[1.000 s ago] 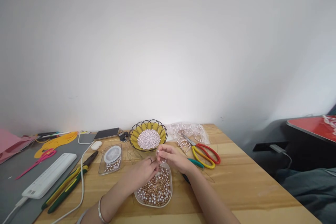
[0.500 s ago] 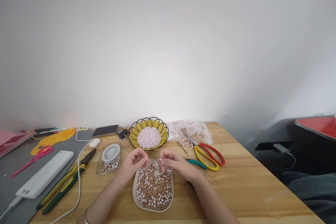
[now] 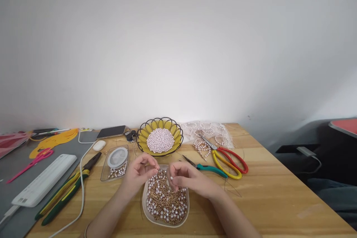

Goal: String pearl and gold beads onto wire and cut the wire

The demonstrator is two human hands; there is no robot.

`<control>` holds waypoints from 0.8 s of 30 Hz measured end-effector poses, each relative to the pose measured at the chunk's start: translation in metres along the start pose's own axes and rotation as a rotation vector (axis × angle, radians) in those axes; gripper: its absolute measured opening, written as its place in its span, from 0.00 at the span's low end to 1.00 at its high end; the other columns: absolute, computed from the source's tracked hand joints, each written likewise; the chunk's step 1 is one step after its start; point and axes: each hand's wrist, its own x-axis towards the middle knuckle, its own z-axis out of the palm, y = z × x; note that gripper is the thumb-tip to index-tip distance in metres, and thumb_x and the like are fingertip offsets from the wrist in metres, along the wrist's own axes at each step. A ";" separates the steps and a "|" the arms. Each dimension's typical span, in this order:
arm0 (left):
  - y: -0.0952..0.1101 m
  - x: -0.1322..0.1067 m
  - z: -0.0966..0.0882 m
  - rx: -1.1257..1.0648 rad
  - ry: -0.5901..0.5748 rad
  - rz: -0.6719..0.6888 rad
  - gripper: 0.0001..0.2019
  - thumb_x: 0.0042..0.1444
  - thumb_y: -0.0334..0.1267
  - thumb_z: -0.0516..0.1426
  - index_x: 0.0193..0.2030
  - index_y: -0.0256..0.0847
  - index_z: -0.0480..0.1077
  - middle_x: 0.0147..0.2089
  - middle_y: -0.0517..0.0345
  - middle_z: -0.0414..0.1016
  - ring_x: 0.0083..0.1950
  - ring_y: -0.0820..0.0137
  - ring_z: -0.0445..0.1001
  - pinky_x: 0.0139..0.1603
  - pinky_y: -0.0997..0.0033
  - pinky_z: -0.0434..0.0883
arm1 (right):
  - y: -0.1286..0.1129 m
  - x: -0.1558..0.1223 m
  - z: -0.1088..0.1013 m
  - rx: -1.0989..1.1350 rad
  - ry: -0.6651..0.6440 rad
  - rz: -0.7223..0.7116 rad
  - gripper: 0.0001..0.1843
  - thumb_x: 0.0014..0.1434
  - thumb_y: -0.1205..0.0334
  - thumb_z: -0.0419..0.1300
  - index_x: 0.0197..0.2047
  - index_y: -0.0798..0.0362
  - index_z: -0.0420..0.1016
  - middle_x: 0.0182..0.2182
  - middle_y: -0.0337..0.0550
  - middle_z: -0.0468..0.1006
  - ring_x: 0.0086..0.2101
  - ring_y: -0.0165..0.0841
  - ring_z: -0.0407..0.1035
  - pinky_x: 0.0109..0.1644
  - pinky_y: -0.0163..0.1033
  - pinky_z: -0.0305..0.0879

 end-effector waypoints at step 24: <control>-0.001 0.000 0.000 0.089 -0.061 0.070 0.09 0.54 0.40 0.70 0.33 0.38 0.78 0.34 0.55 0.79 0.37 0.69 0.77 0.40 0.72 0.73 | 0.001 -0.003 0.002 -0.055 -0.005 0.014 0.17 0.60 0.54 0.69 0.30 0.52 0.66 0.23 0.33 0.72 0.25 0.26 0.62 0.31 0.34 0.56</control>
